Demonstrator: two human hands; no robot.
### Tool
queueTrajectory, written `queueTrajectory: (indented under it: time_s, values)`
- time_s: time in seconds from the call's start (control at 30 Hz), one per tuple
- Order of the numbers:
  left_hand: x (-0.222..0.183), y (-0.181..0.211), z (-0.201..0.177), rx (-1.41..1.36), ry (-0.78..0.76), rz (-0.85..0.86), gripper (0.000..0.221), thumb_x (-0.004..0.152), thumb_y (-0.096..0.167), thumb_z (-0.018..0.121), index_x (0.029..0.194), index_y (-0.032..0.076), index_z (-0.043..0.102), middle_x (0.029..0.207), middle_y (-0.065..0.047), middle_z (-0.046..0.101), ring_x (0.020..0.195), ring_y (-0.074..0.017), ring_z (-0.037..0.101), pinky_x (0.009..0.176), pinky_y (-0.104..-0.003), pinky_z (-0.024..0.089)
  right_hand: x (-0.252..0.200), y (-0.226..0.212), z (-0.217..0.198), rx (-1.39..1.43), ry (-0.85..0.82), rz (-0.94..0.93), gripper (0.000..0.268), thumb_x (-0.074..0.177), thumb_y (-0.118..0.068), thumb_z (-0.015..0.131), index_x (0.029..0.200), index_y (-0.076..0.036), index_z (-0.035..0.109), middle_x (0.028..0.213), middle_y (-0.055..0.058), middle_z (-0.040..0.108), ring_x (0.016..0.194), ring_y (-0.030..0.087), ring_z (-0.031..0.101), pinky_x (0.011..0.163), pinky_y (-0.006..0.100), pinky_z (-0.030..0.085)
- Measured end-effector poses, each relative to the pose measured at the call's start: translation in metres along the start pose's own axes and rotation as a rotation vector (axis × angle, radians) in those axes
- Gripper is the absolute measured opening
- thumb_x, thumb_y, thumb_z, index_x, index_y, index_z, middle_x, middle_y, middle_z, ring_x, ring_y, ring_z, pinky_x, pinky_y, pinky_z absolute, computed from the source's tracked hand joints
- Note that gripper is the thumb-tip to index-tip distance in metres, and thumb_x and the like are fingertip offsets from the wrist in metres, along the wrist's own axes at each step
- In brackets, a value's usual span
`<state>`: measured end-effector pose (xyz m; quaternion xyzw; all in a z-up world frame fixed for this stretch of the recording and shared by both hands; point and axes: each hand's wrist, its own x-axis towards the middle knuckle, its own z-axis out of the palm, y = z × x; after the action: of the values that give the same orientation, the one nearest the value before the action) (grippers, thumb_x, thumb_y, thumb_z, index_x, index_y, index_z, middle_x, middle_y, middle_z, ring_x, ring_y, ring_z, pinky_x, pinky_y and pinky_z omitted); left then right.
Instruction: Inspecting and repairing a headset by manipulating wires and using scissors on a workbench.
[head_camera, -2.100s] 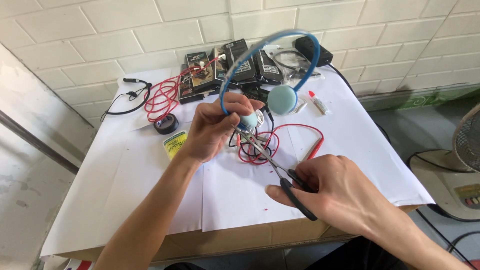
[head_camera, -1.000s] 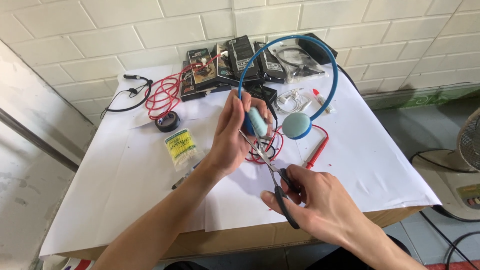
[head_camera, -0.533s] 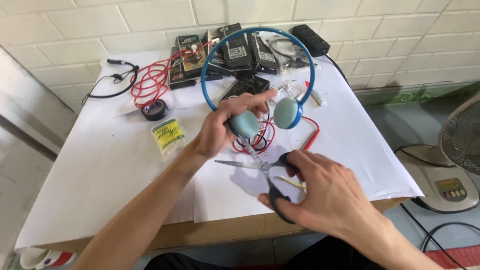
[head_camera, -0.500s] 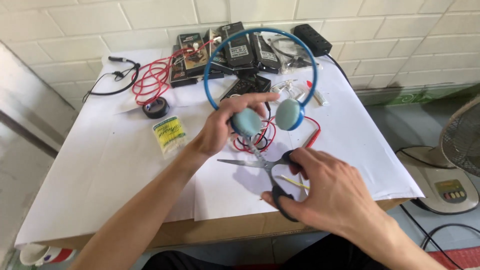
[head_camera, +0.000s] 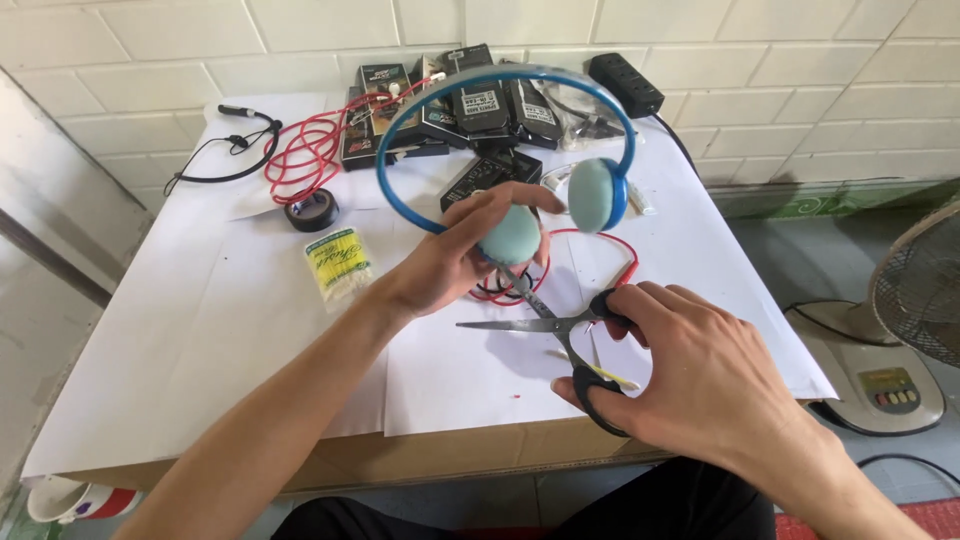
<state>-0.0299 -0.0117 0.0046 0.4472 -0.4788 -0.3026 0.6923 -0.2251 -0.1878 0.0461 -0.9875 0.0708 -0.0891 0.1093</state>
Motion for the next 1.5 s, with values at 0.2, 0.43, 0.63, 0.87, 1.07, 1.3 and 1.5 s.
queueTrajectory:
  time_s: [0.2,0.43,0.63,0.87,1.07,1.3,1.5]
  values:
    - [0.005,-0.014,-0.005,0.025,0.219,0.191,0.047,0.108,0.056,0.030,0.110,0.015,0.054,0.099,-0.008,0.062,0.088,-0.0138,0.053,0.073,-0.030,0.040,0.000,-0.010,-0.013,-0.101,-0.221,0.213,0.061,0.065,-0.080,0.079,0.089,-0.024,0.070,0.071,-0.007,0.073,0.069,0.015,0.072,0.068,0.030,0.054]
    - [0.005,-0.007,0.010,-0.132,0.330,0.174,0.066,0.094,0.074,0.027,0.098,0.014,0.055,0.084,-0.011,0.064,0.072,-0.0119,0.054,0.058,-0.023,0.036,0.002,-0.015,-0.012,-0.152,-0.233,0.206,0.065,0.066,-0.084,0.075,0.077,-0.021,0.067,0.063,-0.004,0.072,0.064,0.020,0.070,0.065,0.032,0.052]
    - [0.001,-0.010,0.018,0.057,0.476,0.122,0.079,0.082,0.085,0.017,0.099,0.017,0.055,0.066,-0.003,0.058,0.049,-0.0063,0.039,0.041,-0.022,0.023,0.001,-0.032,-0.016,-0.072,-0.291,0.194,0.059,0.066,-0.081,0.080,0.069,-0.023,0.069,0.055,-0.008,0.071,0.056,0.016,0.068,0.063,0.027,0.053]
    - [-0.004,-0.016,0.023,0.411,0.619,0.360,0.087,0.090,0.085,0.011,0.095,0.012,0.057,0.092,-0.004,0.056,0.075,-0.0150,0.055,0.066,-0.031,0.048,-0.001,-0.045,-0.025,-0.086,-0.438,0.264,0.056,0.067,-0.081,0.080,0.064,-0.026,0.074,0.050,-0.009,0.069,0.048,0.010,0.064,0.057,0.020,0.051]
    - [-0.005,-0.016,0.025,0.623,0.710,0.481,0.090,0.095,0.086,0.016,0.097,0.010,0.065,0.091,-0.006,0.066,0.073,-0.0170,0.062,0.063,-0.031,0.050,-0.003,-0.048,-0.030,-0.153,-0.488,0.259,0.059,0.066,-0.087,0.081,0.064,-0.028,0.071,0.051,-0.011,0.070,0.050,0.009,0.066,0.060,0.020,0.053]
    - [-0.009,-0.022,0.023,0.622,0.633,0.582,0.086,0.101,0.083,0.027,0.113,0.008,0.068,0.108,-0.006,0.072,0.082,-0.0154,0.065,0.071,-0.031,0.054,-0.010,-0.042,-0.034,-0.152,-0.458,0.281,0.056,0.064,-0.081,0.084,0.063,-0.027,0.071,0.052,-0.011,0.072,0.050,0.010,0.066,0.060,0.020,0.055]
    - [-0.011,-0.021,0.024,0.752,0.615,0.587,0.089,0.098,0.090,0.023,0.117,0.016,0.069,0.087,-0.001,0.072,0.067,-0.0118,0.065,0.062,-0.030,0.054,-0.007,-0.046,-0.041,-0.219,-0.540,0.286,0.062,0.066,-0.090,0.081,0.063,-0.030,0.070,0.051,-0.014,0.069,0.049,0.005,0.065,0.057,0.016,0.053]
